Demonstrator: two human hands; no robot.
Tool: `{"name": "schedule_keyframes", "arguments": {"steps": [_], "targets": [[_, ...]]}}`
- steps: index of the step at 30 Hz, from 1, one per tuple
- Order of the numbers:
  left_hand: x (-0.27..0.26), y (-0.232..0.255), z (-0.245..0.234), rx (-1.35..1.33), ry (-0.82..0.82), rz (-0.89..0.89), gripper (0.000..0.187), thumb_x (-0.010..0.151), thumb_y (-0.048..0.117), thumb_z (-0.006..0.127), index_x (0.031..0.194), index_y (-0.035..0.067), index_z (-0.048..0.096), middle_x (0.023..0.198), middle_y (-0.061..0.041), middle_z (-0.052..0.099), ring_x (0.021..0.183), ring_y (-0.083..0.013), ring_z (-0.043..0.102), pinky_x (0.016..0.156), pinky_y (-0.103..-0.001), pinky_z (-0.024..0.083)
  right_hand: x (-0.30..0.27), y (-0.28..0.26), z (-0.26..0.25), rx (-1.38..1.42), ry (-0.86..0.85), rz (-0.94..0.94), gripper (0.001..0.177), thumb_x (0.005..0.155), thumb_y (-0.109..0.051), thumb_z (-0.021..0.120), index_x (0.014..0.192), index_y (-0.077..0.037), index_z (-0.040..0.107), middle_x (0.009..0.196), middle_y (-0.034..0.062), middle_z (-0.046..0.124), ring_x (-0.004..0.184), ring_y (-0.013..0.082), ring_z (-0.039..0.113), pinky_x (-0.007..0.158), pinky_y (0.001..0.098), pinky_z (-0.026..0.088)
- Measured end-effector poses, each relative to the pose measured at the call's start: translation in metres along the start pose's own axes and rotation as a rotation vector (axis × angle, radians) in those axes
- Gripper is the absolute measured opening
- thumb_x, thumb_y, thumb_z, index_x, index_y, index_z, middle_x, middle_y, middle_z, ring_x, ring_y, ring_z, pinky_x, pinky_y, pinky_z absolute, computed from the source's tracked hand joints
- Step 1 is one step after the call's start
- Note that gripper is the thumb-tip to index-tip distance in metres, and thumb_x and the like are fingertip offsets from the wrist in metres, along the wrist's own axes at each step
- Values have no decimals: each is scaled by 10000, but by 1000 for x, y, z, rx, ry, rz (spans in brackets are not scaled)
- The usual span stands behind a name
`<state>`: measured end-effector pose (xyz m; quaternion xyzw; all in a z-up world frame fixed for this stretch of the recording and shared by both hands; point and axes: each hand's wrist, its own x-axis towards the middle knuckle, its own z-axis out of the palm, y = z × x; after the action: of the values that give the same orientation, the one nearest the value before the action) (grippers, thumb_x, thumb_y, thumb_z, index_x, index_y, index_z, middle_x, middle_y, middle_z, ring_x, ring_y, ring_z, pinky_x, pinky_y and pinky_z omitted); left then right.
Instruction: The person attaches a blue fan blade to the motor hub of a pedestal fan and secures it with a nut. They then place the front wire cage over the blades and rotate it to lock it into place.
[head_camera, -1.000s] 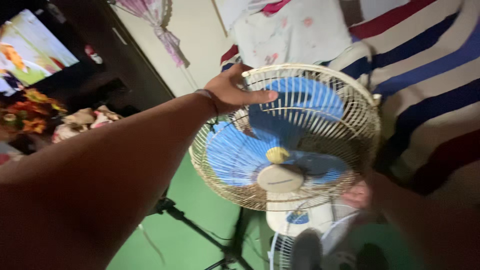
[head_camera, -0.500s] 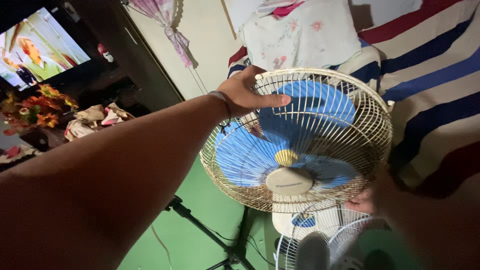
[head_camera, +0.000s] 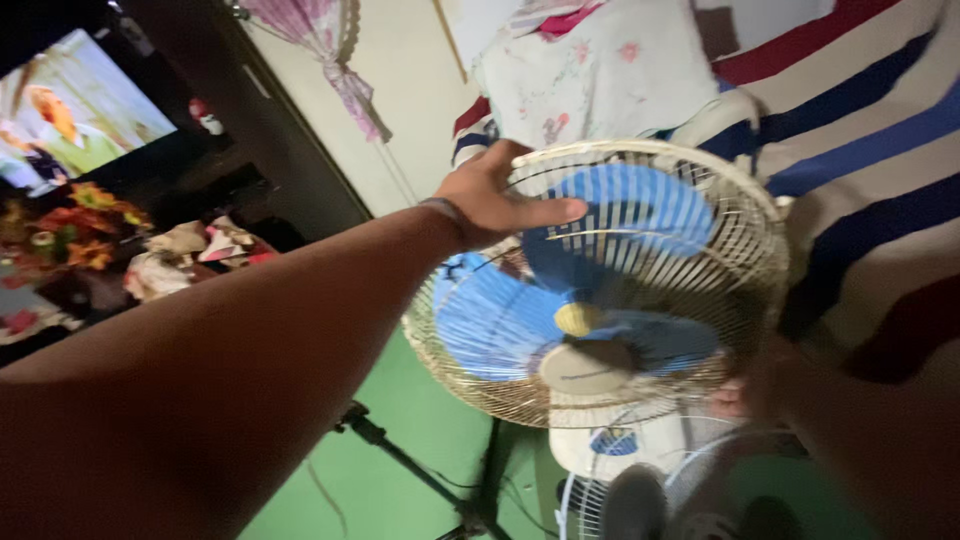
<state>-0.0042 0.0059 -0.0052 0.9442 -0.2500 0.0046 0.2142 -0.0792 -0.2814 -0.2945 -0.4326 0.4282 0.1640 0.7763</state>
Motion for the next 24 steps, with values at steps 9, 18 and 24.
{"name": "schedule_keyframes", "arguments": {"steps": [9, 18, 24], "targets": [[2, -13, -1, -63, 19, 68, 1128, 525, 735, 831, 1385, 53, 572, 1309, -170, 659, 1253, -294, 639, 1056, -383, 484, -4, -97, -28, -39, -5, -581, 519, 1062, -559, 413, 1190, -104, 627, 1073, 83, 704, 955, 232, 671, 838, 408, 518], [0, -2, 15, 237, 102, -224, 1347, 427, 940, 706, 1547, 255, 405, 1502, -194, 441, 1433, -422, 384, 1167, -536, 329, -43, -114, -31, -126, -69, -629, 341, 1015, -441, 543, 1212, -173, 622, 1195, -2, 681, 1140, 174, 611, 1037, 439, 420], [-3, -6, 2, 233, -57, -203, 1458, 382, 823, 851, 1590, 248, 270, 1538, -206, 363, 1460, -458, 313, 1166, -598, 299, -78, -112, -22, -168, -127, -484, 323, 1023, -471, 530, 1196, -206, 597, 1251, -37, 641, 1203, 167, 548, 1093, 492, 353]]}}
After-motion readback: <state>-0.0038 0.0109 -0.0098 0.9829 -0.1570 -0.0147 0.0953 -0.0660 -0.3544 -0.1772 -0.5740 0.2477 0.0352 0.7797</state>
